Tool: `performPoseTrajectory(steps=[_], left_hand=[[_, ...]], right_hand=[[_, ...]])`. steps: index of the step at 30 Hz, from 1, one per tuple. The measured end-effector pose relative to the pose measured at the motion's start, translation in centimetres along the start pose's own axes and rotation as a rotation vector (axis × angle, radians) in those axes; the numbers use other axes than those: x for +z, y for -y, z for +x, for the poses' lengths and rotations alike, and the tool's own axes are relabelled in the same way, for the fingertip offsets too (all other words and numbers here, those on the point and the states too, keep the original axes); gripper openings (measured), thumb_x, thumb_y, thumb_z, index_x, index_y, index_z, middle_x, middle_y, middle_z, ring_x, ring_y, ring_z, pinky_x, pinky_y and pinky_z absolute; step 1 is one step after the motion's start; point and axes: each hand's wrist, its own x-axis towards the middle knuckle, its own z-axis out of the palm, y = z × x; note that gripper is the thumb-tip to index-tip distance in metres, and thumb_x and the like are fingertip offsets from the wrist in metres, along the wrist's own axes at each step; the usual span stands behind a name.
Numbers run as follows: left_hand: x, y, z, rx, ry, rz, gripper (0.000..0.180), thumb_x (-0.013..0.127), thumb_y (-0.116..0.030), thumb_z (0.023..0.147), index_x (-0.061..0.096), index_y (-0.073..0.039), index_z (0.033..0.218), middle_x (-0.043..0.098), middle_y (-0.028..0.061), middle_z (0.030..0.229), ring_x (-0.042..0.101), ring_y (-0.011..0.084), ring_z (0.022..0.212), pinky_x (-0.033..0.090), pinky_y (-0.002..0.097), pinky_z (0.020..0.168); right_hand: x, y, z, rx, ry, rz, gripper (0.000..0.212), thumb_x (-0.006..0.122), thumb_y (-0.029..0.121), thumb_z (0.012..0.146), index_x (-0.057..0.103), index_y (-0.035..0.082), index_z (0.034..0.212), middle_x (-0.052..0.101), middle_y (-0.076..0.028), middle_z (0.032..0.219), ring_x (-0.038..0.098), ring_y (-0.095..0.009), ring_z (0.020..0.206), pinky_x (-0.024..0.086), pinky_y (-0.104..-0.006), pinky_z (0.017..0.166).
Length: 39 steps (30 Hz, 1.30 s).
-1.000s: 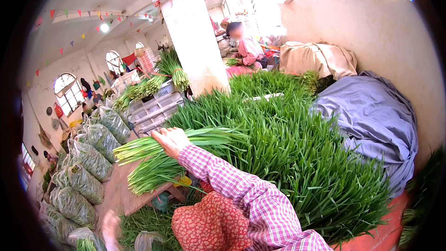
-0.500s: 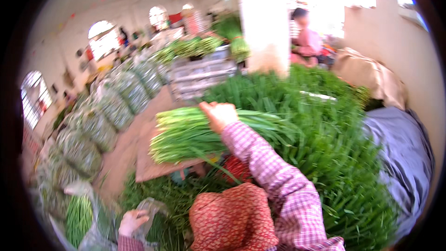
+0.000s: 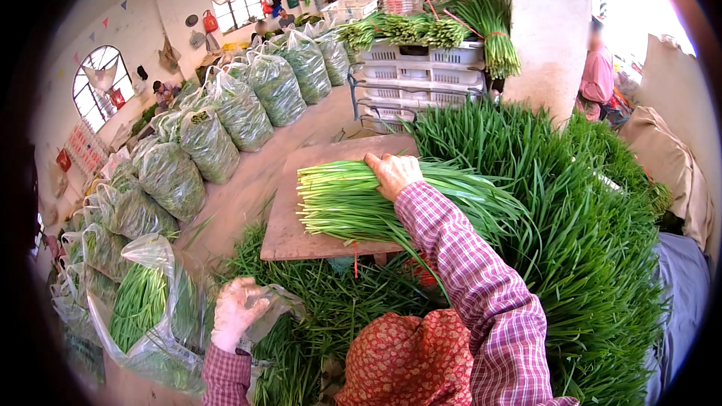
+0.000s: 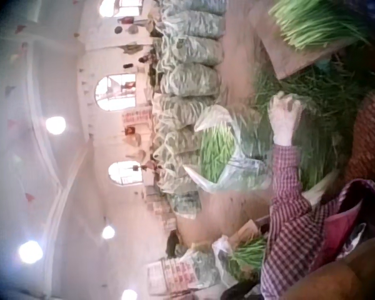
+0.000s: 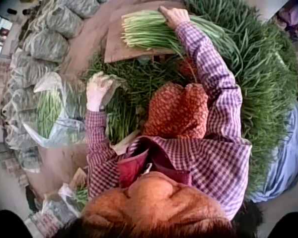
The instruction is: The person cleans and sorts leeks by hand, ties them into bundles with red plastic strings, and places the finished bundles into large clear plastic bags.
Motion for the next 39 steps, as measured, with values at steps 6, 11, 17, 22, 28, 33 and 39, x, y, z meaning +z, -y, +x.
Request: performPoseTrajectory(steps=[6, 11, 17, 22, 28, 33, 39], left_hand=[[-1.5, -1.0, 5.4, -0.002, -0.014, -0.066, 0.067, 0.074, -0.029, 0.069, 0.051, -0.010, 0.128, 0.054, 0.0105, 0.123, 0.050, 0.0302, 0.114, 0.037, 0.0412, 0.099], [-0.6, -4.5, 12.6, 0.109, -0.023, -0.092, 0.094, 0.078, -0.040, 0.063, 0.034, -0.008, 0.139, 0.040, 0.0135, 0.139, 0.034, 0.0320, 0.131, 0.029, 0.0426, 0.108], [4.6, -8.6, 21.8, 0.347, 0.170, 0.065, 0.125, 0.081, -0.050, 0.053, 0.012, -0.002, 0.144, 0.020, 0.0178, 0.148, 0.019, 0.0331, 0.138, 0.019, 0.0451, 0.112], [9.0, -9.0, 23.2, 0.371, 0.362, 0.060, 0.136, 0.082, -0.054, 0.047, 0.004, -0.001, 0.145, 0.016, 0.0183, 0.150, 0.016, 0.0331, 0.139, 0.016, 0.0476, 0.112], [9.2, -8.6, 23.0, 0.459, 0.439, 0.150, 0.140, 0.085, -0.050, 0.043, 0.001, -0.006, 0.146, 0.015, 0.0167, 0.150, 0.019, 0.0338, 0.138, 0.019, 0.0523, 0.110], [10.1, -8.5, 23.0, 0.451, 0.377, 0.290, 0.135, 0.085, -0.045, 0.047, 0.002, -0.008, 0.146, 0.025, 0.0152, 0.145, 0.026, 0.0338, 0.134, 0.026, 0.0521, 0.108], [10.4, -8.0, 23.1, 0.389, 0.389, 0.277, 0.130, 0.084, -0.040, 0.051, 0.001, -0.011, 0.147, 0.030, 0.0167, 0.141, 0.031, 0.0374, 0.131, 0.028, 0.0511, 0.107]], right_hand=[[2.1, 1.0, 2.4, -0.033, 0.135, 0.032, 0.065, 0.074, 0.047, 0.066, 0.049, 0.017, 0.118, 0.063, -0.013, 0.094, 0.062, -0.032, 0.087, 0.048, -0.0453, 0.073], [3.6, 0.1, 2.3, -0.046, 0.197, 0.041, 0.081, 0.069, 0.064, 0.061, 0.049, 0.019, 0.124, 0.060, -0.013, 0.106, 0.058, -0.032, 0.100, 0.042, -0.0470, 0.087], [4.3, 0.1, 2.5, -0.156, 0.163, 0.058, 0.089, 0.069, 0.067, 0.058, 0.047, 0.018, 0.129, 0.054, -0.010, 0.115, 0.049, -0.028, 0.113, 0.033, -0.0489, 0.097], [5.4, -1.2, 1.1, -0.193, 0.030, 0.006, 0.094, 0.067, 0.070, 0.057, 0.044, 0.018, 0.132, 0.053, -0.008, 0.117, 0.047, -0.027, 0.114, 0.031, -0.0511, 0.099], [7.1, -3.4, -1.2, -0.155, 0.025, 0.075, 0.089, 0.064, 0.068, 0.062, 0.038, 0.026, 0.136, 0.052, -0.007, 0.117, 0.047, -0.028, 0.114, 0.030, -0.0515, 0.099], [6.3, -3.0, -1.6, -0.205, -0.131, 0.057, 0.089, 0.064, 0.067, 0.064, 0.036, 0.025, 0.137, 0.052, -0.007, 0.115, 0.048, -0.029, 0.111, 0.031, -0.0511, 0.098], [4.5, 2.6, -5.3, -0.370, -0.284, 0.247, 0.021, 0.065, 0.017, 0.074, 0.060, 0.013, 0.094, 0.054, -0.003, 0.079, 0.058, -0.021, 0.075, 0.049, -0.0385, 0.071]])
